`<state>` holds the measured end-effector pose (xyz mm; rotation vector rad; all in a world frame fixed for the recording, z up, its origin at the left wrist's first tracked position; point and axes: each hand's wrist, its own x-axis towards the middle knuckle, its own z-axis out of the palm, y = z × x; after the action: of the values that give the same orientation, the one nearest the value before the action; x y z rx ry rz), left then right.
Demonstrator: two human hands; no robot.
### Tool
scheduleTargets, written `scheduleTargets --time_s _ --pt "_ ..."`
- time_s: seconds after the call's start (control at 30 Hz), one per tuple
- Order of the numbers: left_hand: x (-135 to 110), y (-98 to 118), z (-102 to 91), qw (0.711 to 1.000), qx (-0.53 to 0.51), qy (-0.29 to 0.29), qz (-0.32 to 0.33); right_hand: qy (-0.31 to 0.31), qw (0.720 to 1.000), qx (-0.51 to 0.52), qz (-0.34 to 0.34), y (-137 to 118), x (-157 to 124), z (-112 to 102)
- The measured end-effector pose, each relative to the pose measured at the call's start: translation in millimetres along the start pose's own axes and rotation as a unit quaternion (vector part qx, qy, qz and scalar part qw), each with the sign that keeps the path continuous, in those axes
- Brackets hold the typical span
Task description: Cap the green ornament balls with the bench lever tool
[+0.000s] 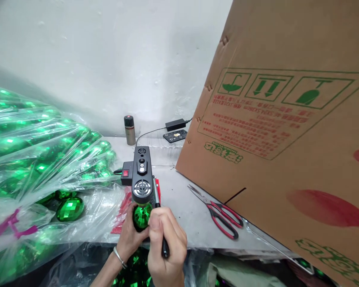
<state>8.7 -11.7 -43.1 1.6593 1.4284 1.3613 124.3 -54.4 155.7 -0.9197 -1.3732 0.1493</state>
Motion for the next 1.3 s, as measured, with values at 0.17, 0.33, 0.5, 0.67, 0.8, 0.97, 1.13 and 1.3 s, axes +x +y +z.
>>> scheduleTargets --time_s 0.17,0.33,0.5,0.67,0.8,0.97,1.13,1.3 --pt "0 -3 -1.4 1.000 0.010 -0.020 -0.017 0.020 1.000 0.014 0.000 12 -17 2" --pt "-2 -3 -1.2 1.000 0.006 -0.016 -0.015 0.041 0.998 0.037 -0.016 33 -39 4" --pt "1 5 -3.2 0.999 -0.015 -0.029 -0.027 0.065 0.997 0.045 -0.007 38 -44 9" --pt "2 9 -4.3 0.999 -0.014 -0.030 -0.043 0.070 0.997 0.037 -0.009 37 -44 10" --pt "2 10 -4.6 0.999 -0.018 -0.028 -0.038 0.058 0.997 0.045 -0.001 41 -48 7" --pt "2 11 -4.8 0.998 -0.023 -0.030 -0.047 0.050 0.998 0.040 0.003 45 -53 6" --pt "4 12 -4.7 0.998 -0.027 -0.027 -0.050 0.054 0.997 0.054 0.009 47 -56 8" --pt "5 14 -4.5 0.998 -0.029 -0.024 -0.052 0.063 0.996 0.059 0.009 45 -53 9"
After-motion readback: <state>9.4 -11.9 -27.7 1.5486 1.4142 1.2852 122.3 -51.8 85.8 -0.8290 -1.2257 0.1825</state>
